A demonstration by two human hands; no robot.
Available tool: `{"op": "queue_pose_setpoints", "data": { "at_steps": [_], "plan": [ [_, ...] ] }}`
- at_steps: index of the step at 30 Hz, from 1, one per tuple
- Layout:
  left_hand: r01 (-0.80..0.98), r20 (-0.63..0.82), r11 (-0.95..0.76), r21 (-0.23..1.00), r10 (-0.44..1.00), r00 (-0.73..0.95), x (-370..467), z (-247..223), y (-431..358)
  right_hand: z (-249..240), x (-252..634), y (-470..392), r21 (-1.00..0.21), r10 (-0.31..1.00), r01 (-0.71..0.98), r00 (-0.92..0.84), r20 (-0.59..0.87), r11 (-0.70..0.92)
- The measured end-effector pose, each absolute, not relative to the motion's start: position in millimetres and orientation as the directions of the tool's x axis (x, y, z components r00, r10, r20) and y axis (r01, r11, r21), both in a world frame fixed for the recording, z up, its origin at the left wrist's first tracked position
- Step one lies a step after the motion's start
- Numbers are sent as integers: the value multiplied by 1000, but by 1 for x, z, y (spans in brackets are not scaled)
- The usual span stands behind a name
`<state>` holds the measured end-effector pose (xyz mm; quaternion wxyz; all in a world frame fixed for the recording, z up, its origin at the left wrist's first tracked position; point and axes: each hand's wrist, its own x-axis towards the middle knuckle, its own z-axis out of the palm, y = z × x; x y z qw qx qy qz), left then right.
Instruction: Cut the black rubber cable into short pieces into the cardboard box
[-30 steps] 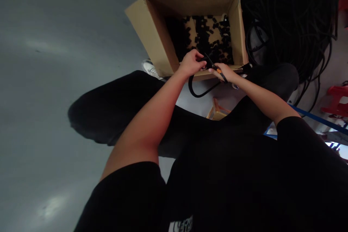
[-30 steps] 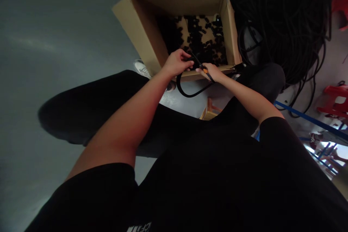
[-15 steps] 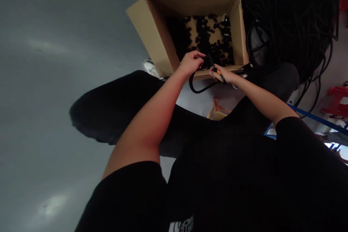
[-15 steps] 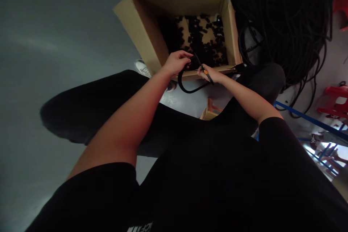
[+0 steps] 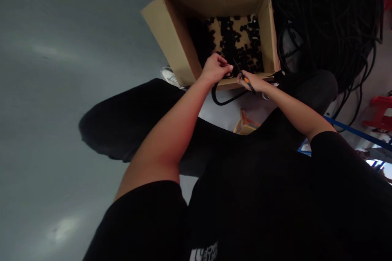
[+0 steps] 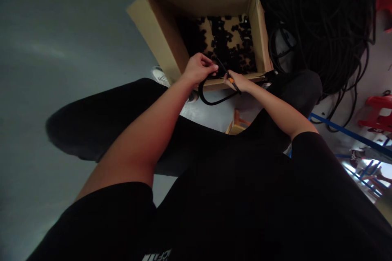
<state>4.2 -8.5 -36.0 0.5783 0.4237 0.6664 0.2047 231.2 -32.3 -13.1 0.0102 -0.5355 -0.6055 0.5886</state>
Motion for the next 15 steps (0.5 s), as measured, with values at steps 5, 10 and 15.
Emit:
{"op": "queue_pose_setpoints", "data": {
  "at_steps": [5, 10, 15],
  "plan": [
    [331, -599, 558, 761, 800, 26, 7, -39, -10, -6, 233, -30, -708, 655, 665, -428, -623, -238],
    [317, -584, 542, 779, 810, 50, 5, -45, -11, -5, 233, -27, -710, 647, 670, -447, -618, -216],
    [279, -587, 552, 786, 807, 56, 6, -48, -8, -7, 230, -30, -713, 706, 678, -418, -572, -176]
  ]
}}
